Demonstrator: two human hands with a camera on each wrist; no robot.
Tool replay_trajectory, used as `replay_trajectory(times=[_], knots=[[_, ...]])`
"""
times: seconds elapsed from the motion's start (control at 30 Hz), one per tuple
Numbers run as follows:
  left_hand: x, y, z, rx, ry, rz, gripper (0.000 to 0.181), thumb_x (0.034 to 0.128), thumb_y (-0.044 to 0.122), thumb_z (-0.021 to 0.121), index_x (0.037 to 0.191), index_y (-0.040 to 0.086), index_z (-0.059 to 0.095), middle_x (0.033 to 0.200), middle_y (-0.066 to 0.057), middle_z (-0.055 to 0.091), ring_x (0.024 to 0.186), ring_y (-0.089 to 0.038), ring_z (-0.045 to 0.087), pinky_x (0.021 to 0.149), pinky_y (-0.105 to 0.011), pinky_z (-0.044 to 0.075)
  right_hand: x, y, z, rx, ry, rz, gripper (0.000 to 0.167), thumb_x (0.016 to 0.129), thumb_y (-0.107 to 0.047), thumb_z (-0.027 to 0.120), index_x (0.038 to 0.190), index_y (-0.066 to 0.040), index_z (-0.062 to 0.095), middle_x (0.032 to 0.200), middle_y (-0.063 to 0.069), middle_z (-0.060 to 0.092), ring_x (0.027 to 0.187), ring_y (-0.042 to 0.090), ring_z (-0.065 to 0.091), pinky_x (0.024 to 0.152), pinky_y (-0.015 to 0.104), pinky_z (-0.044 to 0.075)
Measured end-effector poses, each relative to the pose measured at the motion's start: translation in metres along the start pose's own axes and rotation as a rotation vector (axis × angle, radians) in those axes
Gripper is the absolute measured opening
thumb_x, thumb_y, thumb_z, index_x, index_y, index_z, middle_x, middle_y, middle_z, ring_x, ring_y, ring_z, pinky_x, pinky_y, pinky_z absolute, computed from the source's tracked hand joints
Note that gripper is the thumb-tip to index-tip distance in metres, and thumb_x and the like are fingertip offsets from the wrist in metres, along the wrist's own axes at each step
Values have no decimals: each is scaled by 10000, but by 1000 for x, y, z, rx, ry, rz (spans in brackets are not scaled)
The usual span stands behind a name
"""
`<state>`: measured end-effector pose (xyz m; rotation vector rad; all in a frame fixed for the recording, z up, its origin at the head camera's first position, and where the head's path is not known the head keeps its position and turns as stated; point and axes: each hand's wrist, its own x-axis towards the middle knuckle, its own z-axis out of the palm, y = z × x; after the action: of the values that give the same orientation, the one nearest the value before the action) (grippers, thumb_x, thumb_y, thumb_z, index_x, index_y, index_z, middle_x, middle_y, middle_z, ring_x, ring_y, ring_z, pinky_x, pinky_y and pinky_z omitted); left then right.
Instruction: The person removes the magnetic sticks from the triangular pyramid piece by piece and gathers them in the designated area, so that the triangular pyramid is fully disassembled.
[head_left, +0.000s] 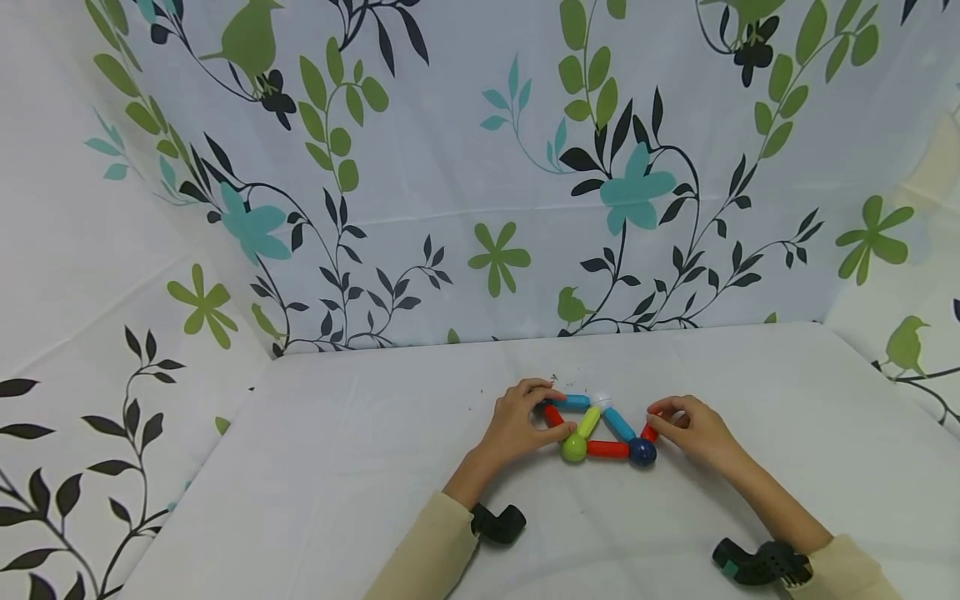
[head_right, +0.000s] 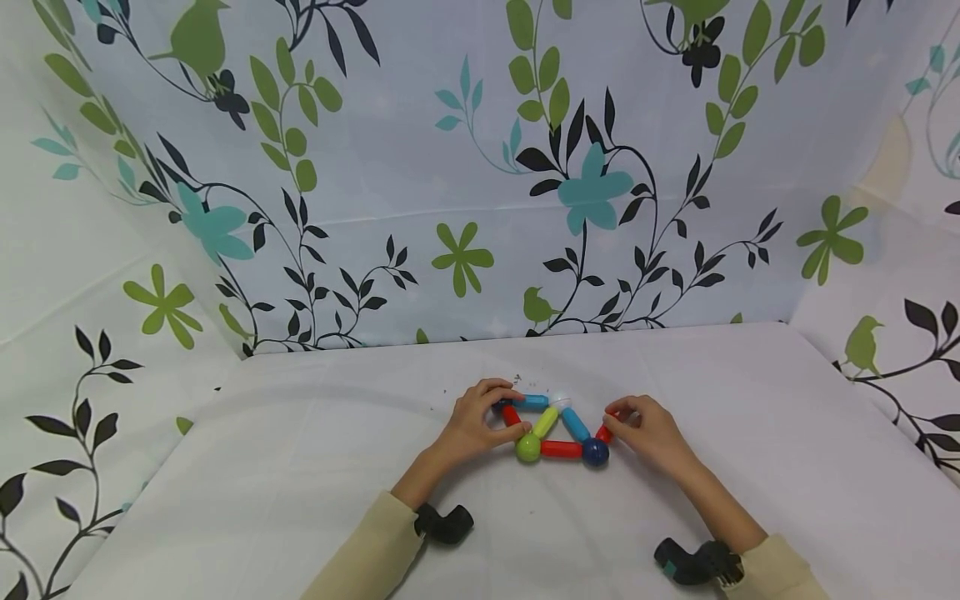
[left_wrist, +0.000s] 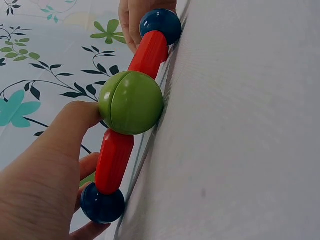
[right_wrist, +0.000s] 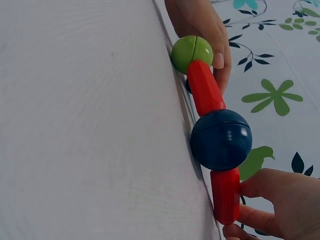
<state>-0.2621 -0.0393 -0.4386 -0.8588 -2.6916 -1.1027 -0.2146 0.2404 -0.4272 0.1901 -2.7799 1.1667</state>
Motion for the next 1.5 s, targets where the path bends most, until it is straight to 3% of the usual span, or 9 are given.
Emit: replay_trajectory(times=[0.23, 0.47, 0.63, 0.83, 1.0, 1.17, 1.5], knots=[[0, -3, 0, -16, 2, -20, 443, 842, 388, 743, 1230, 197, 647, 1395, -55, 468, 1282, -275, 428, 1056, -508, 304, -1, -1, 2, 9, 11, -23, 250, 925, -165, 658, 1061, 44, 671, 950, 114, 602, 762, 181, 497, 590, 244, 417], [1, -7, 1, -60, 50, -38, 493, 878, 369, 714, 1295, 132, 601, 1376, -79, 467, 1278, -267, 447, 1062, -525, 322, -2, -4, 1, 14, 68, -38, 236, 933, -143, 639, 1091, 30, 663, 950, 121, 601, 781, 213, 546, 580, 238, 456], [2, -8, 3, -122, 109, -61, 395, 918, 241, 652, 1288, 112, 598, 1360, -119, 462, 1257, -296, 463, 1039, -508, 386, -6, -8, -1, 17, 167, -126, 181, 924, -85, 636, 1081, -1, 671, 939, 93, 594, 769, 149, 504, 577, 211, 444], [1, -9, 3, -123, 142, -89, 382, 884, 106, 604, 1266, 111, 621, 1278, -126, 517, 1070, -239, 553, 938, -408, 448, -7, -16, 1, 40, 224, -251, 175, 898, -20, 649, 1069, -23, 683, 915, 53, 601, 778, 36, 487, 649, 156, 465], [0, -10, 1, -131, 121, -88, 411, 882, 63, 595, 1289, 113, 618, 1241, -121, 547, 992, -211, 550, 874, -341, 459, -4, -22, 6, 51, 211, -311, 160, 894, -6, 644, 1048, -18, 687, 935, 55, 631, 831, -22, 505, 716, 130, 492], [0, -12, 0, -145, 83, -69, 413, 903, 51, 616, 1309, 128, 611, 1252, -106, 552, 1012, -200, 564, 893, -318, 488, 1, -27, 12, 83, 170, -367, 170, 885, 15, 652, 1045, -31, 683, 964, 62, 645, 847, 4, 556, 721, 167, 521], [0, -10, 2, -161, -11, -15, 386, 923, 93, 641, 1305, 143, 612, 1252, -82, 566, 1005, -184, 619, 943, -306, 486, 10, -40, 20, 39, 117, -419, 161, 888, 0, 660, 1037, -54, 690, 1006, 36, 674, 958, 239, 611, 843, 403, 546]])
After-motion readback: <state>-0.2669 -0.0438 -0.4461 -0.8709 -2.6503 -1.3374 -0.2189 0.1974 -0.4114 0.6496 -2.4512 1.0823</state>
